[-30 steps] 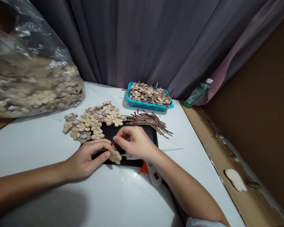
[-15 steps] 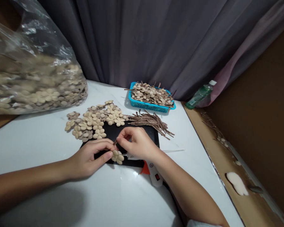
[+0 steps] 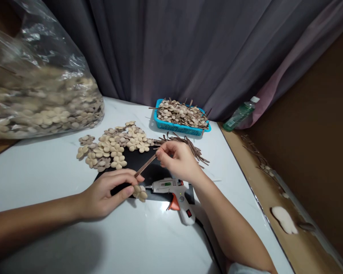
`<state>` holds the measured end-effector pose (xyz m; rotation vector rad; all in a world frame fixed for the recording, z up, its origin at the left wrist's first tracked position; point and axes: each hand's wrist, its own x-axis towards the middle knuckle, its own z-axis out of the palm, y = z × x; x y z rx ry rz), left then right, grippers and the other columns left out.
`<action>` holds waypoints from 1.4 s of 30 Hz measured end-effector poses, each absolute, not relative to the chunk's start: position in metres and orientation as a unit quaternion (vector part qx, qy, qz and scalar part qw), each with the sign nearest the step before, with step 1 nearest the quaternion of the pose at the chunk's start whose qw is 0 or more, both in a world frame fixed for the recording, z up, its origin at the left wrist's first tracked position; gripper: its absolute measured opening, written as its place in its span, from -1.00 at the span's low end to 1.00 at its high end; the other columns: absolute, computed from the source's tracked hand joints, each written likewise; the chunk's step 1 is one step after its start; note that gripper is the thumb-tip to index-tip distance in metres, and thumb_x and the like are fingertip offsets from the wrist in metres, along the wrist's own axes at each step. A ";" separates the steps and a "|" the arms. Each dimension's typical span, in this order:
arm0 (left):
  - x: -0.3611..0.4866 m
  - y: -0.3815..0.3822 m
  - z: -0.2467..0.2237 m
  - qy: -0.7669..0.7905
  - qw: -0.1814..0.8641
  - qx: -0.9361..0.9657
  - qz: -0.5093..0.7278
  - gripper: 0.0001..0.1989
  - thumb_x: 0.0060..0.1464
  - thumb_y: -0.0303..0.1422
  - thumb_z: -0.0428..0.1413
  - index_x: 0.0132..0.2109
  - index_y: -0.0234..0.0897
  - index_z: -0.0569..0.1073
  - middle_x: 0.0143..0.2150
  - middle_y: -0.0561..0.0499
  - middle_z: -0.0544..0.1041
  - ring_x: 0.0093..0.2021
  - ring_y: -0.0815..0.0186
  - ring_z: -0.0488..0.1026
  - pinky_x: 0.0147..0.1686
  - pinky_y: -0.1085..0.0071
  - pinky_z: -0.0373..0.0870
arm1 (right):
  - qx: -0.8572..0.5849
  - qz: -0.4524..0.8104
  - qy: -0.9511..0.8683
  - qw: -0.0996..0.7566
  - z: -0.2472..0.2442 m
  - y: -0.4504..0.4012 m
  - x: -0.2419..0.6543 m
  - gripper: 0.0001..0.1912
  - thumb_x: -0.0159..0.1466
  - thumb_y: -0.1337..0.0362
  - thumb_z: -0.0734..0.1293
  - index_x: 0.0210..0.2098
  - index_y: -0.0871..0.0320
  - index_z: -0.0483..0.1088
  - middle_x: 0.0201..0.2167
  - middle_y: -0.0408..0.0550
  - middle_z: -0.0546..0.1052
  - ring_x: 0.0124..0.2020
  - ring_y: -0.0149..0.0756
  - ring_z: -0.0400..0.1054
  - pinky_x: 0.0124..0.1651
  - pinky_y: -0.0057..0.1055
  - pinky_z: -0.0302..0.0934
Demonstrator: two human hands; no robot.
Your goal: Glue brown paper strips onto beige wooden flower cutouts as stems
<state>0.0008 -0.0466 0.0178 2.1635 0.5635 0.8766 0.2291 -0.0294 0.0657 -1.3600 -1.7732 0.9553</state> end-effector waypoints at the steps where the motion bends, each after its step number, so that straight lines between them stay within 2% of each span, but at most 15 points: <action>1: 0.000 -0.047 0.017 0.216 0.358 0.842 0.341 -0.87 0.12 -0.52 0.03 -0.20 -0.31 0.44 -0.11 -0.09 0.52 -0.09 0.31 0.46 -0.10 0.45 0.38 | -0.525 0.369 -0.682 0.350 0.067 -0.029 0.230 -0.80 0.22 0.20 0.27 -0.44 0.21 0.34 -0.58 -0.16 0.39 -0.56 -0.40 0.34 -0.50 -0.48 0.23; 7: -0.001 -0.047 0.014 0.205 0.348 0.847 0.346 -0.82 0.10 -0.53 0.04 -0.14 -0.31 0.44 -0.04 -0.11 0.52 -0.02 0.29 0.44 -0.03 0.44 0.37 | -0.528 0.356 -0.684 0.355 0.067 -0.029 0.232 -0.81 0.22 0.22 0.28 -0.44 0.22 0.34 -0.56 -0.17 0.38 -0.56 -0.40 0.36 -0.50 -0.48 0.22; 15: 0.001 -0.045 0.018 0.231 0.347 0.833 0.364 -0.86 0.11 -0.52 0.04 -0.18 -0.31 0.44 -0.09 -0.10 0.55 -0.05 0.31 0.47 -0.06 0.46 0.38 | -0.533 0.285 -0.721 0.339 0.067 -0.036 0.223 -0.81 0.24 0.23 0.25 -0.47 0.19 0.33 -0.56 -0.18 0.36 -0.53 -0.42 0.29 -0.51 -0.51 0.14; 20: 0.003 -0.045 0.019 0.259 0.358 0.823 0.358 -0.87 0.12 -0.50 0.03 -0.21 -0.30 0.46 -0.15 -0.06 0.56 -0.13 0.33 0.50 -0.13 0.46 0.40 | -0.529 0.265 -0.732 0.339 0.071 -0.046 0.212 -0.83 0.22 0.30 0.25 -0.50 0.18 0.32 -0.61 -0.19 0.37 -0.58 -0.47 0.19 -0.56 -0.53 0.05; 26: 0.002 -0.045 0.021 0.297 0.386 0.805 0.340 -0.86 0.15 -0.43 0.02 -0.22 -0.31 0.47 -0.26 -0.04 0.54 -0.25 0.31 0.49 -0.23 0.41 0.41 | -0.531 0.248 -0.727 0.357 0.067 -0.047 0.209 -0.84 0.21 0.30 0.27 -0.50 0.18 0.33 -0.61 -0.18 0.39 -0.58 -0.46 0.22 -0.54 -0.52 0.08; 31: 0.003 -0.042 0.021 0.341 0.463 0.751 0.325 -0.78 0.19 -0.31 -0.01 -0.19 -0.38 0.44 -0.26 -0.14 0.53 -0.25 0.24 0.49 -0.24 0.33 0.45 | -0.524 0.239 -0.705 0.414 0.063 -0.045 0.208 -0.85 0.19 0.29 0.31 -0.49 0.18 0.36 -0.58 -0.16 0.42 -0.56 -0.43 0.28 -0.51 -0.50 0.18; 38: 0.004 -0.039 0.021 0.356 0.521 0.697 0.341 -0.77 0.17 -0.27 0.03 -0.27 -0.38 0.44 -0.29 -0.16 0.57 -0.26 0.21 0.54 -0.23 0.29 0.48 | -0.499 0.169 -0.611 0.592 0.084 -0.051 0.220 -0.89 0.19 0.28 0.35 -0.47 0.13 0.39 -0.57 -0.17 0.39 -0.59 -0.42 0.29 -0.54 -0.46 0.28; 40: 0.005 -0.036 0.022 0.359 0.530 0.680 0.358 -0.78 0.16 -0.27 0.04 -0.31 -0.37 0.43 -0.31 -0.14 0.59 -0.28 0.22 0.55 -0.24 0.32 0.49 | -0.471 0.175 -0.603 0.619 0.094 -0.058 0.224 -0.90 0.20 0.28 0.35 -0.46 0.11 0.39 -0.57 -0.16 0.38 -0.60 -0.41 0.28 -0.57 -0.44 0.26; 42: 0.005 -0.033 0.022 0.363 0.527 0.666 0.382 -0.78 0.16 -0.28 0.05 -0.34 -0.36 0.43 -0.36 -0.09 0.59 -0.32 0.25 0.55 -0.29 0.37 0.49 | -0.441 0.215 -0.626 0.607 0.101 -0.067 0.226 -0.90 0.21 0.27 0.34 -0.44 0.10 0.39 -0.60 -0.17 0.36 -0.65 -0.42 0.24 -0.64 -0.44 0.17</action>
